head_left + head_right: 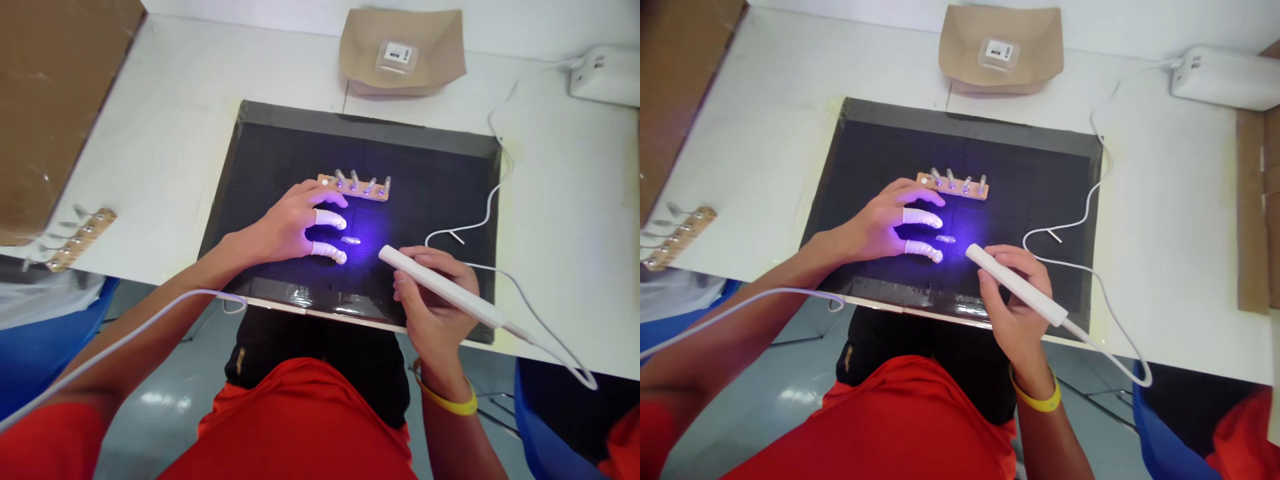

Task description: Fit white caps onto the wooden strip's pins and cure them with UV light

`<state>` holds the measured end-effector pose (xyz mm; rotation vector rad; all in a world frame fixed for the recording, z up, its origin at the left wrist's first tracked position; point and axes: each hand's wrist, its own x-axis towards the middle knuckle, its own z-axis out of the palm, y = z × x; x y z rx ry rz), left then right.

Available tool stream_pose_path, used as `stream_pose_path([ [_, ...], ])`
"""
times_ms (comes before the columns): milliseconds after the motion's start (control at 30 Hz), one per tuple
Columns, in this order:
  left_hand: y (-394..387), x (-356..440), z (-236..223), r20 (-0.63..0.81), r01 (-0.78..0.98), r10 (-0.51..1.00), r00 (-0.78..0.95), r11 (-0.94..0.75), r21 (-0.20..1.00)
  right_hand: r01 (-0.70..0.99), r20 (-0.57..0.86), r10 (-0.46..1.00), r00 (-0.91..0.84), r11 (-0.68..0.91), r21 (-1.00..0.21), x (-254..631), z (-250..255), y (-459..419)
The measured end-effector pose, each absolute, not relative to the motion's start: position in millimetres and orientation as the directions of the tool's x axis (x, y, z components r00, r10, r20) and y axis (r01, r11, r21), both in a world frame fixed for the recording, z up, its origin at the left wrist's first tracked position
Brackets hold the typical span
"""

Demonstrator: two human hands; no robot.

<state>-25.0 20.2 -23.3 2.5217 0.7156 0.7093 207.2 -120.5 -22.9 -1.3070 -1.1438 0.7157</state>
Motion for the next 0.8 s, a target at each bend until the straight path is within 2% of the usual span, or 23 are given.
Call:
stream_pose_path([
  [467,35.5,-14.2,-20.0,0.292,0.315,0.544,0.787,-0.761,0.568,0.137,0.22,0.928,0.3,0.186,-0.973,217.7,-30.1,-119.8],
  [800,33.2,-23.2,-7.9,0.254,0.332,0.521,0.815,-0.779,0.532,0.121,0.22,0.939,0.264,0.194,-0.974,217.0,-27.6,-120.0],
])
